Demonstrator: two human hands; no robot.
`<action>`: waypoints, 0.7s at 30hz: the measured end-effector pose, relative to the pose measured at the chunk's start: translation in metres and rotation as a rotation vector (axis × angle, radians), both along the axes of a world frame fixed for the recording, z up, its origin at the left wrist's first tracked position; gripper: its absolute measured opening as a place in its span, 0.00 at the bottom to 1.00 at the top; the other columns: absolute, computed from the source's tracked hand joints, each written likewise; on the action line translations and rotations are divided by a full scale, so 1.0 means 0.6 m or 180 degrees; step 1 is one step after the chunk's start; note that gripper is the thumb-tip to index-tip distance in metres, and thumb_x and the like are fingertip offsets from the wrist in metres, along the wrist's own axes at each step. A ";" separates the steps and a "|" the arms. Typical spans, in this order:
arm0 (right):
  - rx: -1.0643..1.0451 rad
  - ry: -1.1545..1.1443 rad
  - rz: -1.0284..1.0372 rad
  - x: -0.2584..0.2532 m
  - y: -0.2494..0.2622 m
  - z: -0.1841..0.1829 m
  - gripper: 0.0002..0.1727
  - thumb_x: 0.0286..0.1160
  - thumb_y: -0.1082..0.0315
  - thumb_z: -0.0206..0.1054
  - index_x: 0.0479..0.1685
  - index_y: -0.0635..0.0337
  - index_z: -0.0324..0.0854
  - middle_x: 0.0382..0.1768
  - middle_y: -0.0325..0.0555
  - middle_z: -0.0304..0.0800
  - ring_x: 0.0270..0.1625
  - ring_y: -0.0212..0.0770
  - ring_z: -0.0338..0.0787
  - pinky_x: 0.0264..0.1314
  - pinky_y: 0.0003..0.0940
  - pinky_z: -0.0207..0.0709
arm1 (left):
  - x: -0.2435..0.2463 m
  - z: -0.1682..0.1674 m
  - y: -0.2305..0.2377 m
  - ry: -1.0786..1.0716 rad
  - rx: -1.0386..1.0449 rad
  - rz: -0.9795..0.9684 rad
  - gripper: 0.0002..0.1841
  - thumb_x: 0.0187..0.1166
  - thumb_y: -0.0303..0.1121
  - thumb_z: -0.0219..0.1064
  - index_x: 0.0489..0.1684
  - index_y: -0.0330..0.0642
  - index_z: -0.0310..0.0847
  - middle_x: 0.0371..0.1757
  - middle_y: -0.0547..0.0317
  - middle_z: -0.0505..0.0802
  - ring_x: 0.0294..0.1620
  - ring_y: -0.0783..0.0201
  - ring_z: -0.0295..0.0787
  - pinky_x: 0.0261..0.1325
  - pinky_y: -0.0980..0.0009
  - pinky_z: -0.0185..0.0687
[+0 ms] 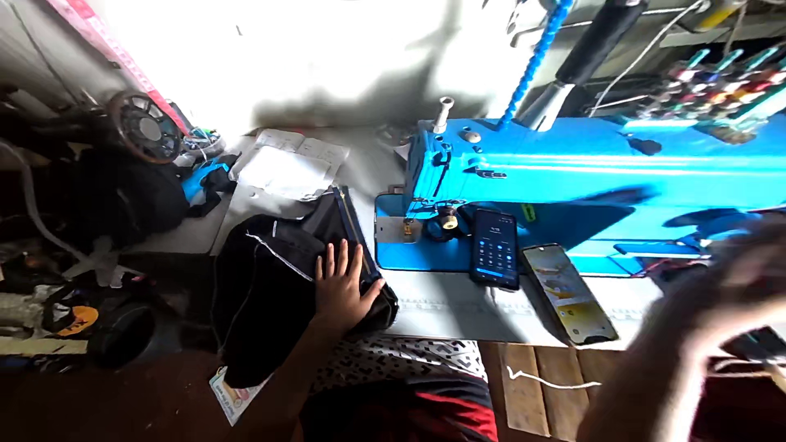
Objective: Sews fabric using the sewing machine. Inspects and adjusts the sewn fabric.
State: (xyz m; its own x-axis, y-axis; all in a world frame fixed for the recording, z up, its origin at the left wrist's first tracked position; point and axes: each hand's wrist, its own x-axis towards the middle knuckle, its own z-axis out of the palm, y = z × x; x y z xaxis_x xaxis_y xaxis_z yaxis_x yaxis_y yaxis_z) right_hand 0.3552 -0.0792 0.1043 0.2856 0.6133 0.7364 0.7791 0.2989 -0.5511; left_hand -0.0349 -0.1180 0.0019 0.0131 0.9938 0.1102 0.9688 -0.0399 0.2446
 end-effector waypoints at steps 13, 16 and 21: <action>-0.2726 -0.1027 0.0938 -0.290 0.137 -0.086 0.16 0.83 0.71 0.64 0.60 0.76 0.82 0.64 0.77 0.83 0.74 0.78 0.76 0.74 0.73 0.67 | -0.003 0.013 -0.051 -0.0233 -0.0438 0.0203 0.42 0.82 0.71 0.47 0.93 0.57 0.59 0.95 0.42 0.56 0.96 0.36 0.39 0.91 0.34 0.30; -0.2722 -0.0467 0.1132 -0.272 0.108 -0.073 0.19 0.82 0.69 0.65 0.67 0.69 0.78 0.48 0.73 0.88 0.52 0.72 0.89 0.54 0.72 0.76 | -0.004 0.008 -0.051 -0.0227 -0.0322 0.0168 0.41 0.82 0.71 0.46 0.92 0.60 0.63 0.95 0.41 0.57 0.96 0.35 0.41 0.91 0.33 0.32; -0.2823 0.1524 0.2085 -0.188 -0.045 -0.086 0.28 0.82 0.67 0.53 0.82 0.62 0.64 0.49 0.45 0.87 0.38 0.36 0.91 0.36 0.34 0.89 | -0.002 -0.012 -0.054 -0.0154 0.0253 0.0146 0.40 0.81 0.70 0.48 0.87 0.57 0.70 0.91 0.37 0.65 0.93 0.33 0.53 0.88 0.30 0.43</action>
